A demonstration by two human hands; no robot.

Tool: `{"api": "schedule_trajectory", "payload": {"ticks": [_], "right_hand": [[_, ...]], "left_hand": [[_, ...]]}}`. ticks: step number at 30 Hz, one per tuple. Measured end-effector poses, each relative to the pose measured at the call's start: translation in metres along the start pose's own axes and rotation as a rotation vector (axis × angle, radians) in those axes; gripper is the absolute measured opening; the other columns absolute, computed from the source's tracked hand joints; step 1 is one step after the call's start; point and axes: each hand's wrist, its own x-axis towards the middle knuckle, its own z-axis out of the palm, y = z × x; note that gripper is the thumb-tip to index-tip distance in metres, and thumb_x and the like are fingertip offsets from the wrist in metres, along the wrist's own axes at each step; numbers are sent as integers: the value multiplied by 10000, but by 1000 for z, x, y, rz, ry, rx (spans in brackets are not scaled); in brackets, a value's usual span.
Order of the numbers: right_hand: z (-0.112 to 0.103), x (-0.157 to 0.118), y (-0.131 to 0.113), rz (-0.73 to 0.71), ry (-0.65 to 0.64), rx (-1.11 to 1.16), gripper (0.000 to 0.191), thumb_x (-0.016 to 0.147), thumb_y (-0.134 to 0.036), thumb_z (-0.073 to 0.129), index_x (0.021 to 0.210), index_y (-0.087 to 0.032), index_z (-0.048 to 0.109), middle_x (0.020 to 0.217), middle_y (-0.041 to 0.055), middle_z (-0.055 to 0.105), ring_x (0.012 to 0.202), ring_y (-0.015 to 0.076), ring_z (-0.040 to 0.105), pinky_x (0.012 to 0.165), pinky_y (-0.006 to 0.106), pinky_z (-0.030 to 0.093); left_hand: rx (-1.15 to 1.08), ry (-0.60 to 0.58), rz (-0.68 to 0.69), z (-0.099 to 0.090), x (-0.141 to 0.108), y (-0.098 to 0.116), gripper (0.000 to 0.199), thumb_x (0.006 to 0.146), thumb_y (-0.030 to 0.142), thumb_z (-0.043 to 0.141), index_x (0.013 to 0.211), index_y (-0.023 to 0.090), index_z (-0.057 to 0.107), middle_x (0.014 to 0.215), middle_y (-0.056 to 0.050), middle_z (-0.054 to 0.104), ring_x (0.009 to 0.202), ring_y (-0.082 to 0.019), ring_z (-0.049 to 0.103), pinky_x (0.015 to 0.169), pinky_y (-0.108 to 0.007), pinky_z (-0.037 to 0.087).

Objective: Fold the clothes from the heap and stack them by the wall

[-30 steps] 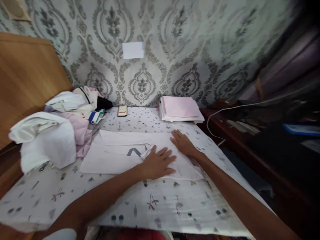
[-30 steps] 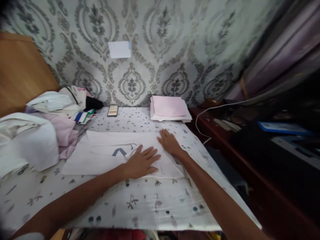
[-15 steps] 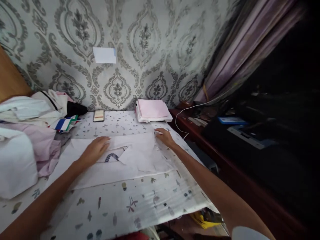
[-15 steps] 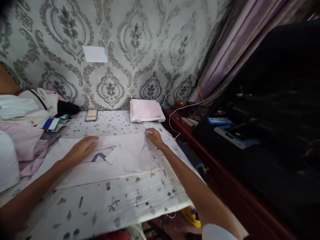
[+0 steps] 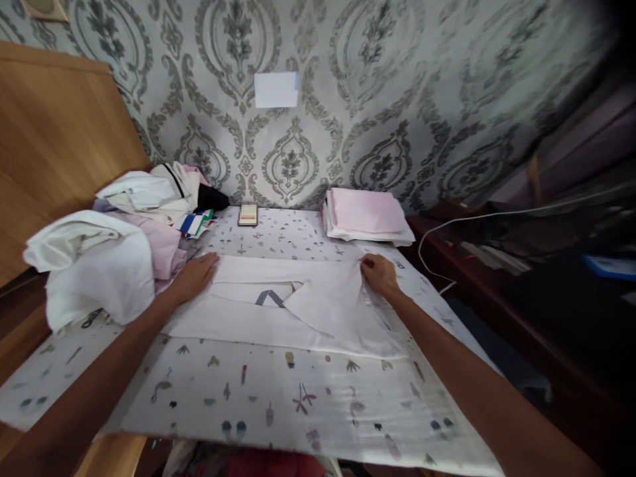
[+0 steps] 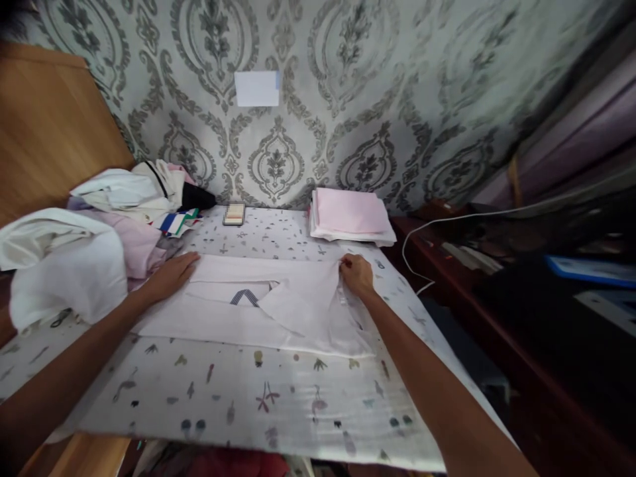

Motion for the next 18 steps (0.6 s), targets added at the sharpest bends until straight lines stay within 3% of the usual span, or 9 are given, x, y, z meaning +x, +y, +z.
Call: {"api": "schedule_trajectory", "payload": {"ticks": [4, 8, 11, 15, 18], "right_hand": [[1, 0, -1, -1, 21, 4, 190, 713, -198, 539, 775, -188, 718, 785, 63, 697, 739, 197, 611, 707, 293, 446], [3, -4, -2, -9, 31, 8, 203, 732, -210, 524, 798, -186, 715, 801, 65, 681, 743, 196, 609, 712, 297, 447], [5, -6, -1, -21, 38, 11, 212, 743, -211, 515, 808, -184, 715, 806, 66, 673, 753, 198, 610, 725, 301, 454], [-4, 0, 6, -28, -51, -16, 263, 767, -198, 527, 912, -182, 746, 839, 70, 688, 780, 207, 623, 759, 317, 479], [-15, 2, -8, -40, -84, -103, 398, 758, -150, 557, 1113, -175, 736, 989, 106, 707, 906, 253, 645, 834, 368, 496]], "left_hand": [[-21, -31, 14, -16, -3, 5, 449, 965, 376, 364, 1319, 185, 563, 1417, -119, 602, 1312, -260, 544, 1136, -453, 396], [24, -74, 218, -30, -8, 21, 402, 955, 459, 482, 1239, 208, 617, 1356, -104, 634, 1269, -267, 556, 1093, -434, 404], [144, -150, 314, -37, -8, 34, 271, 950, 340, 518, 1145, 204, 648, 1206, -99, 685, 1147, -258, 613, 997, -402, 449], [264, -161, 247, -42, -8, 40, 251, 918, 138, 442, 1034, 186, 659, 1054, -100, 704, 1029, -251, 640, 883, -378, 486], [180, -87, 142, -42, -11, 38, 277, 937, 177, 415, 1056, 221, 661, 1077, -75, 704, 1049, -239, 631, 875, -357, 493]]}}
